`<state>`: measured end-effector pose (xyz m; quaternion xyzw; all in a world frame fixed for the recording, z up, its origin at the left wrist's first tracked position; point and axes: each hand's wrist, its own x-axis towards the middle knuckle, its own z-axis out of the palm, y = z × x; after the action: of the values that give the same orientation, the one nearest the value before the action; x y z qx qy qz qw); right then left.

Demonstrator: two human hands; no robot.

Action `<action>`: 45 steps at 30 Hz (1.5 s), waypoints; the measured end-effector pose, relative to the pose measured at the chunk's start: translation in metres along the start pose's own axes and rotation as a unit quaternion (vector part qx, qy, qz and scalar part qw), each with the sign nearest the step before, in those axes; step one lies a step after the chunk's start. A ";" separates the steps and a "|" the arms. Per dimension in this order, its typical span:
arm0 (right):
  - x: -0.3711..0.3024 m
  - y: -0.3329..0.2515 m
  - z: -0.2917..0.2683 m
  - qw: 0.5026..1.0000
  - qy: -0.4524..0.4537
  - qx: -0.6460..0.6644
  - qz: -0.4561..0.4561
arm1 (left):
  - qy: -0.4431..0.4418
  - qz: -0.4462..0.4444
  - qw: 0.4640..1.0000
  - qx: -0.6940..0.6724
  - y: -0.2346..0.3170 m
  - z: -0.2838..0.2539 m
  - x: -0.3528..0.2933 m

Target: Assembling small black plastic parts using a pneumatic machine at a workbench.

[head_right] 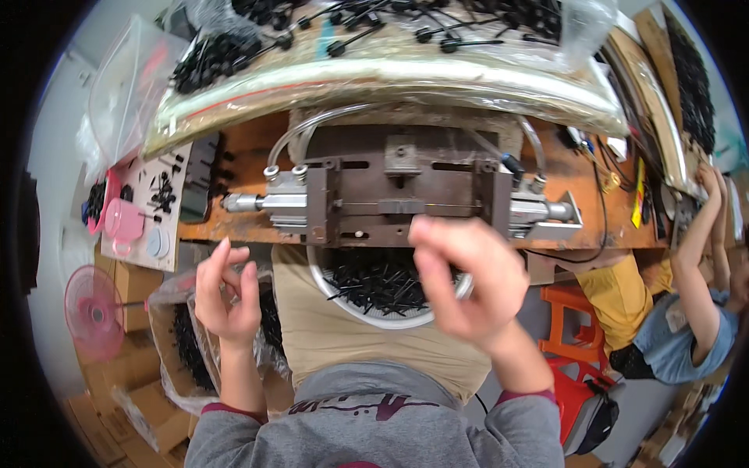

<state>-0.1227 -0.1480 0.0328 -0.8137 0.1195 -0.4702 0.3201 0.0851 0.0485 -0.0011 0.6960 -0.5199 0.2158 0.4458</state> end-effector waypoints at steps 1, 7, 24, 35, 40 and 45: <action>0.016 0.009 -0.007 0.998 0.032 -0.037 -0.031 | -0.009 0.008 1.000 -0.016 0.006 0.002 -0.002; 0.132 0.039 -0.035 0.965 0.036 -0.234 -0.113 | -0.077 0.051 0.989 -0.114 0.026 0.017 -0.021; 0.244 0.109 0.007 0.763 -0.392 -0.514 -0.010 | -0.135 0.031 0.978 -0.159 0.034 0.023 -0.060; 0.223 0.115 -0.043 0.844 -0.325 -0.419 -0.081 | -0.165 0.015 0.971 -0.172 0.039 0.024 -0.070; 0.215 0.096 -0.029 0.804 -0.314 -0.492 -0.114 | -0.173 0.002 0.967 -0.185 0.046 0.028 -0.071; 0.217 0.105 -0.023 0.776 -0.355 -0.498 -0.152 | -0.171 0.002 0.967 -0.189 0.051 0.027 -0.069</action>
<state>-0.0159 -0.3456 0.1240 -0.9763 0.0895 -0.0649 -0.1862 0.0091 0.0592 -0.0469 0.6246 -0.6208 -0.0077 0.4738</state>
